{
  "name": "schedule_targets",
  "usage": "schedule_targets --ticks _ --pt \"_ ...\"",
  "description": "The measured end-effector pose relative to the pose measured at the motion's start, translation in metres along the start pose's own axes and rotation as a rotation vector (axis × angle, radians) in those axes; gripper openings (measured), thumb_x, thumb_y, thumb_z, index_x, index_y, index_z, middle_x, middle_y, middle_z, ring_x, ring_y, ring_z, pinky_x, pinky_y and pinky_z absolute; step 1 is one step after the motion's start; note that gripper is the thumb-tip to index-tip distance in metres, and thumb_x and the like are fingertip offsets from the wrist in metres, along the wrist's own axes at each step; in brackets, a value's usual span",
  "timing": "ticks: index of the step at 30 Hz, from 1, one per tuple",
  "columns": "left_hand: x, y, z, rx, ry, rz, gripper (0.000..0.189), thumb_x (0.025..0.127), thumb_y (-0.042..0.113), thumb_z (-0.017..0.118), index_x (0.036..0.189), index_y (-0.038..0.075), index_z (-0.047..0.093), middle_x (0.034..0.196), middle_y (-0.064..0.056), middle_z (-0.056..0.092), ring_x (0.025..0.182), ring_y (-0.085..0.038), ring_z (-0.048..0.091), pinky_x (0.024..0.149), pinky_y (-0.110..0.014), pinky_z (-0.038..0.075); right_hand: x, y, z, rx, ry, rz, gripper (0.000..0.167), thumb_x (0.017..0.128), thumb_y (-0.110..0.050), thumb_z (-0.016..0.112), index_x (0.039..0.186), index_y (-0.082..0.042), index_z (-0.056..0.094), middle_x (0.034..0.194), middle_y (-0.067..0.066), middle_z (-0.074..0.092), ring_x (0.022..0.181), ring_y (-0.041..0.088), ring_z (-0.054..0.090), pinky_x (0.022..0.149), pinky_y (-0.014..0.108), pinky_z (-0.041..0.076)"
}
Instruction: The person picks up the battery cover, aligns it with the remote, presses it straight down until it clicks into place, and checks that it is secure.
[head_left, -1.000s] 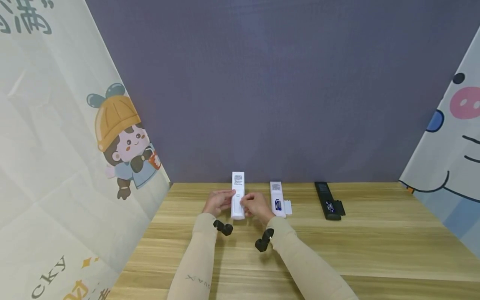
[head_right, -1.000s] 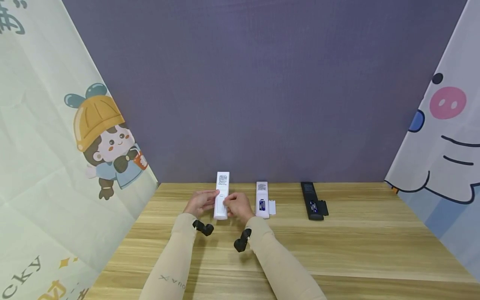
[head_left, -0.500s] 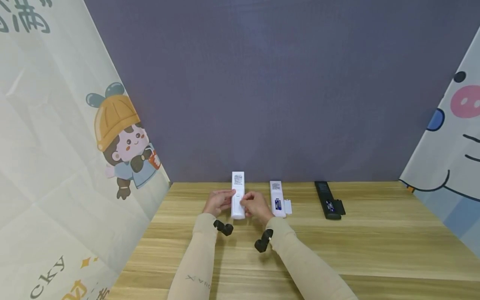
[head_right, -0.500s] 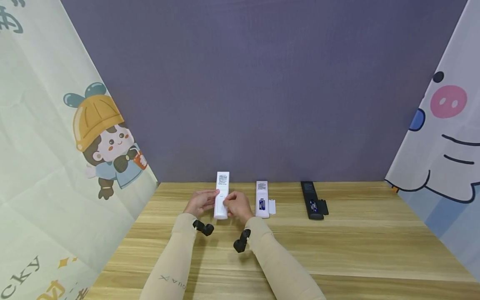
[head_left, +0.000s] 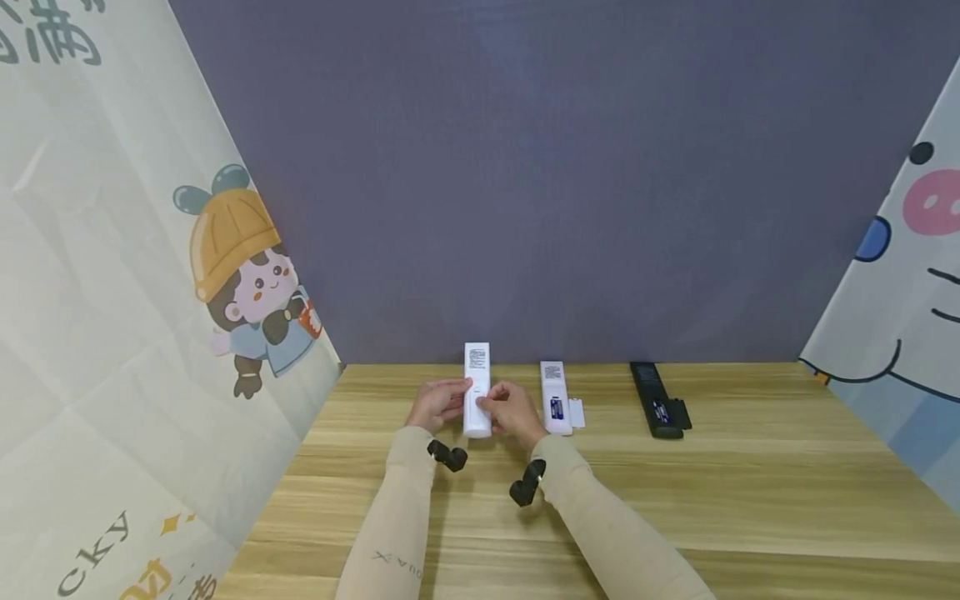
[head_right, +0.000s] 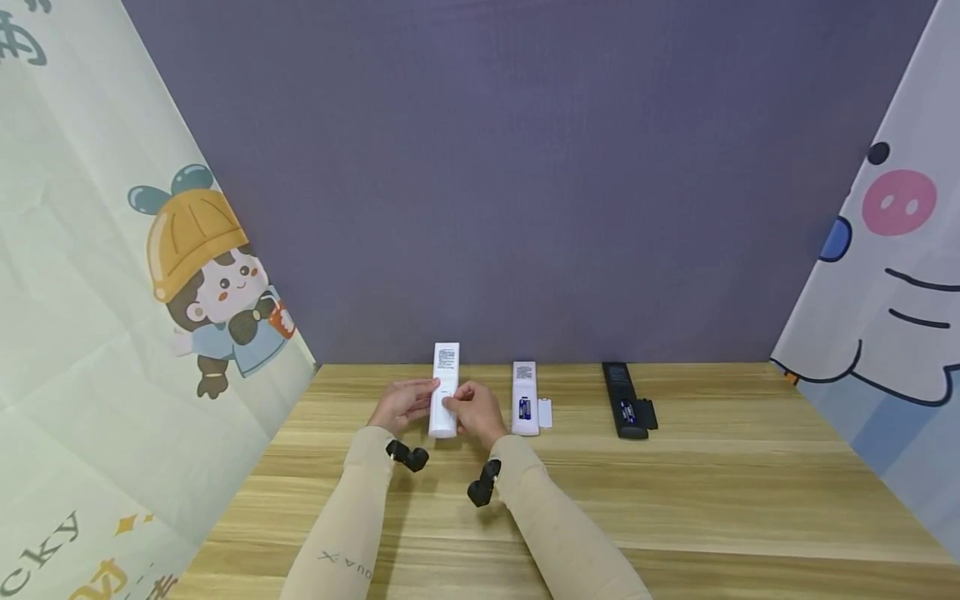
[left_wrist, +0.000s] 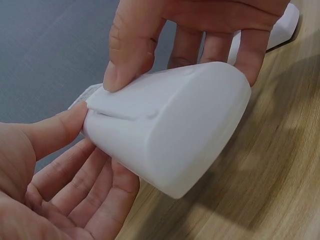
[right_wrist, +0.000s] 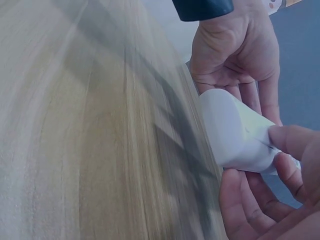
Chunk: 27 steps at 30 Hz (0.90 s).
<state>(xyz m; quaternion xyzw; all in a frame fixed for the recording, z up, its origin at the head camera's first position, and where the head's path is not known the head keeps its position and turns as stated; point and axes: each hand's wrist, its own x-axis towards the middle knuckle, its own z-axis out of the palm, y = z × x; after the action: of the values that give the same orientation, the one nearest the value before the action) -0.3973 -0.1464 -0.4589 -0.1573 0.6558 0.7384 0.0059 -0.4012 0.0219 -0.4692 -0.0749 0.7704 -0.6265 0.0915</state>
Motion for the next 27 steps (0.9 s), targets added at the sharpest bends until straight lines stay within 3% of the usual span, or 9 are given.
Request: schedule_targets --ticks 11,22,27 --pt "-0.0010 -0.0002 -0.0012 0.007 -0.004 0.001 0.034 0.094 0.016 0.076 0.121 -0.004 0.070 0.095 -0.010 0.078 0.082 -0.017 0.074 0.089 -0.040 0.062 -0.0007 -0.0022 0.0000 -0.010 -0.003 -0.014 0.017 0.091 -0.014 0.075 0.093 -0.008 0.060 0.112 0.016 0.068 0.078 0.019 0.063 0.058 0.029 0.057" --pt "-0.0037 -0.0020 -0.0041 0.033 -0.072 0.033 0.039 0.091 0.010 0.077 0.126 -0.004 0.067 0.113 -0.017 0.076 0.097 -0.021 0.074 0.098 -0.043 0.058 0.0007 0.0003 0.0006 0.011 -0.003 -0.015 0.016 0.092 -0.012 0.074 0.095 -0.007 0.059 0.112 0.016 0.067 0.080 0.020 0.063 0.057 0.026 0.056" --pt "-0.0029 -0.0032 -0.0055 0.023 -0.095 0.034 0.045 0.089 0.002 0.077 0.131 -0.005 0.064 0.116 -0.018 0.075 0.093 -0.018 0.073 0.093 -0.038 0.060 0.0003 0.0023 0.0014 0.015 0.008 -0.033 0.015 0.094 -0.012 0.073 0.096 -0.006 0.059 0.105 0.014 0.066 0.077 0.018 0.061 0.057 0.028 0.055"
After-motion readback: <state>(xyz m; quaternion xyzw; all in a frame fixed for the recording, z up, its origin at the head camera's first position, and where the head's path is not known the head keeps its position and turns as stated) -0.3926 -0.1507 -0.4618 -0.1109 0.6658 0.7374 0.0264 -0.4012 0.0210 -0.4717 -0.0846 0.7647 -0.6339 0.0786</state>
